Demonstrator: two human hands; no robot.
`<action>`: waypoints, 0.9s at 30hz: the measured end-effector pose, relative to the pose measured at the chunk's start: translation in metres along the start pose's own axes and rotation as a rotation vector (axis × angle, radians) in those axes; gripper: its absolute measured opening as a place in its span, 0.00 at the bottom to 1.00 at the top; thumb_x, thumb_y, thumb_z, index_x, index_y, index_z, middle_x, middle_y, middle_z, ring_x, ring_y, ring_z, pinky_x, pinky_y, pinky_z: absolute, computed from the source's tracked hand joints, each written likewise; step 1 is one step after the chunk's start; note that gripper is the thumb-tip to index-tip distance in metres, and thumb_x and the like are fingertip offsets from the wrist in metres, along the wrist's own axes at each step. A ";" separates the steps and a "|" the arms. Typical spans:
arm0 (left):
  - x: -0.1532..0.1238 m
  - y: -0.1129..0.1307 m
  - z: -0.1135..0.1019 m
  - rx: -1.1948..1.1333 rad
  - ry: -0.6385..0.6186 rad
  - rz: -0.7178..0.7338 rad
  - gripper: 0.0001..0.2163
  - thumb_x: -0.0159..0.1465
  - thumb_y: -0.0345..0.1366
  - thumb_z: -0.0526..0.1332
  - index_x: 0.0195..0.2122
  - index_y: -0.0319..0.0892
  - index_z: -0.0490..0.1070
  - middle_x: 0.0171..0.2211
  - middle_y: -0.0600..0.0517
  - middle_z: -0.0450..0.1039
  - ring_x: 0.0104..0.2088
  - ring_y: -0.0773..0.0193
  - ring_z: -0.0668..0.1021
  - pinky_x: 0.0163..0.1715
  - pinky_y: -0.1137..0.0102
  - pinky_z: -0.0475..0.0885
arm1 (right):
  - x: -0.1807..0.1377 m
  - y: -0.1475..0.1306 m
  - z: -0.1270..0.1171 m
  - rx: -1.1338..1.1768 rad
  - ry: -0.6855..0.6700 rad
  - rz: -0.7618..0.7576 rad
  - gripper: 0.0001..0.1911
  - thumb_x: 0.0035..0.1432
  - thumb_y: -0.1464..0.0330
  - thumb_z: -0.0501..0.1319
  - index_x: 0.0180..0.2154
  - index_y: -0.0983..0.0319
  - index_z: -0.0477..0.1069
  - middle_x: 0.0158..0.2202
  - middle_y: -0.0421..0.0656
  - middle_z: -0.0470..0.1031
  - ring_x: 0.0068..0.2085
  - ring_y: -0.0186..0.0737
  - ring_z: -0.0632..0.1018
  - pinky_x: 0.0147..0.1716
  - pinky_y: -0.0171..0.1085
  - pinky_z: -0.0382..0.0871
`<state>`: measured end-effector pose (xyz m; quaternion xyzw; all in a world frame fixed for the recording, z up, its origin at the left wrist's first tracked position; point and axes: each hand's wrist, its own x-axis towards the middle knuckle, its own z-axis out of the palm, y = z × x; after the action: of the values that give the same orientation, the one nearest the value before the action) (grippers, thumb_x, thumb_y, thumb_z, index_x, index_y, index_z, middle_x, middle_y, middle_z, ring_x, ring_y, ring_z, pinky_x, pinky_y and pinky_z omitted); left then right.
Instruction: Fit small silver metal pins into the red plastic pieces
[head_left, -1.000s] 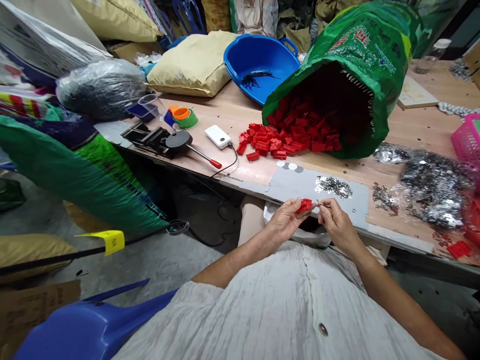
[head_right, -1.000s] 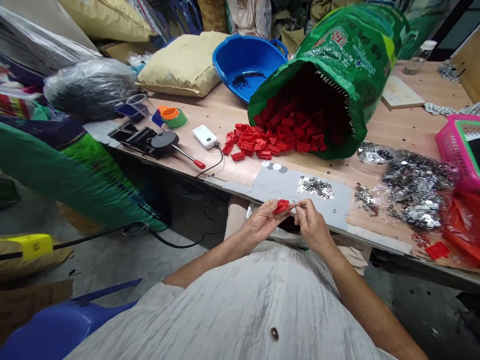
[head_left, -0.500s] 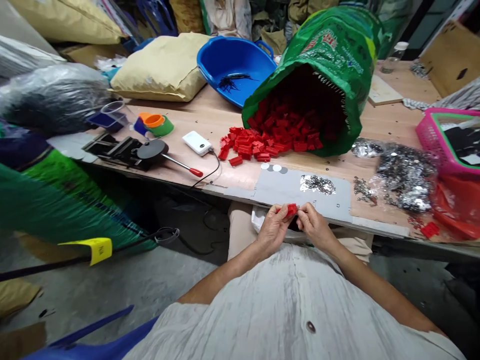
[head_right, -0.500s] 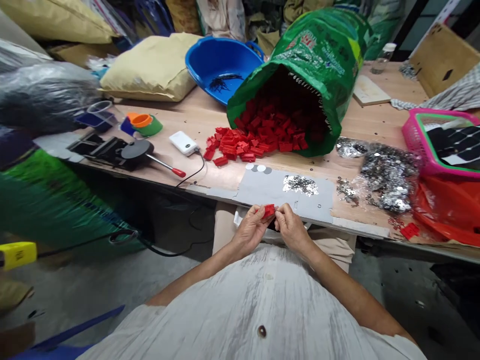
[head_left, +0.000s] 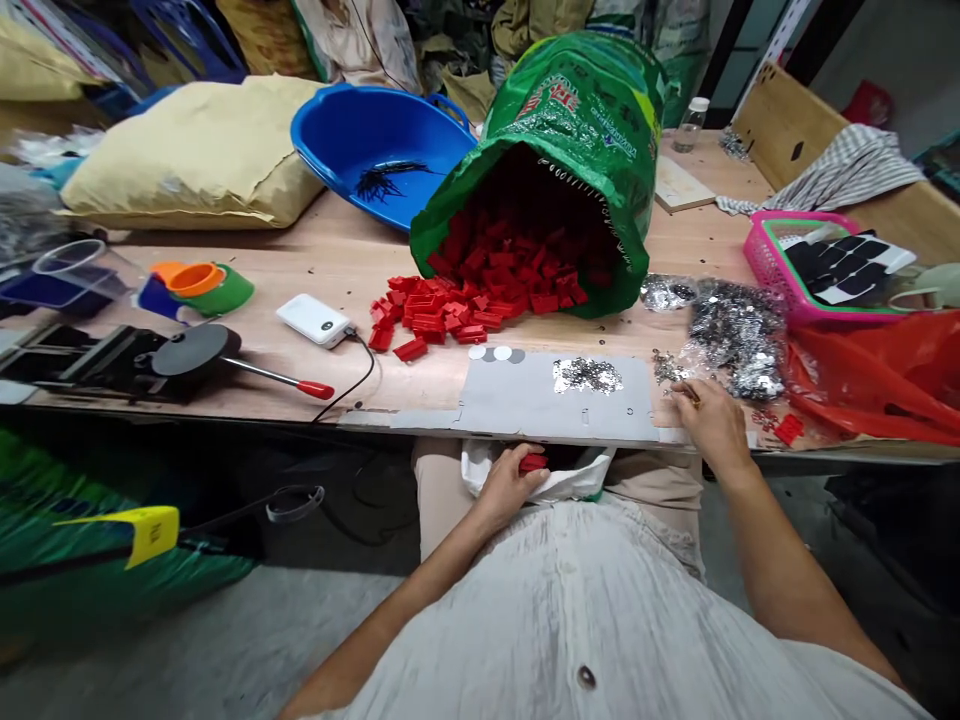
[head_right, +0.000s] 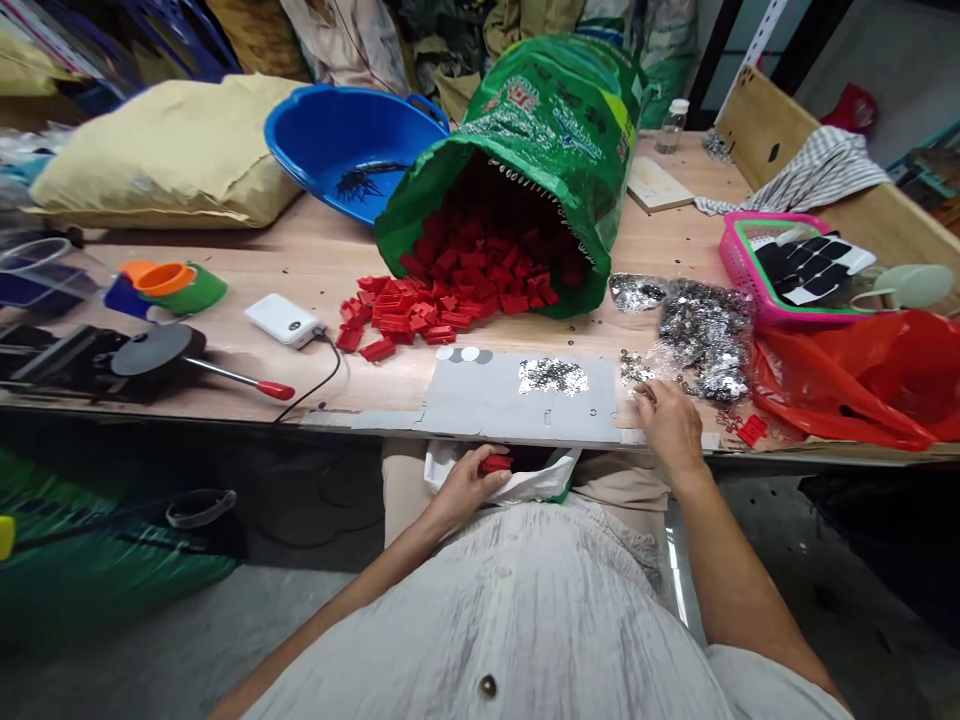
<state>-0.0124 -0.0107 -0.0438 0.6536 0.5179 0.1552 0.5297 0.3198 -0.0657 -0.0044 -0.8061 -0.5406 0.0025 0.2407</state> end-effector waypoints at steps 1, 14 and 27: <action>0.001 0.000 0.000 0.071 -0.013 0.019 0.18 0.55 0.42 0.66 0.47 0.45 0.76 0.39 0.48 0.73 0.44 0.54 0.75 0.50 0.59 0.67 | 0.003 0.008 -0.001 -0.053 0.002 -0.013 0.11 0.61 0.64 0.57 0.38 0.61 0.76 0.39 0.49 0.77 0.40 0.47 0.75 0.39 0.42 0.66; 0.012 0.041 -0.038 -0.213 -0.275 0.076 0.16 0.59 0.42 0.63 0.45 0.39 0.76 0.39 0.47 0.79 0.37 0.60 0.79 0.36 0.69 0.74 | 0.012 0.024 0.009 -0.216 -0.116 -0.037 0.17 0.64 0.57 0.53 0.40 0.57 0.78 0.39 0.47 0.76 0.38 0.46 0.74 0.34 0.40 0.63; 0.129 0.062 -0.108 0.911 0.510 0.130 0.20 0.66 0.30 0.56 0.59 0.42 0.65 0.46 0.43 0.74 0.47 0.55 0.74 0.49 0.64 0.68 | 0.004 0.037 0.011 -0.259 -0.179 -0.050 0.21 0.64 0.54 0.49 0.42 0.56 0.77 0.42 0.48 0.79 0.35 0.51 0.76 0.31 0.45 0.66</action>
<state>-0.0086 0.1610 0.0066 0.7899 0.6037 0.1008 0.0383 0.3507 -0.0688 -0.0279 -0.8132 -0.5757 -0.0013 0.0855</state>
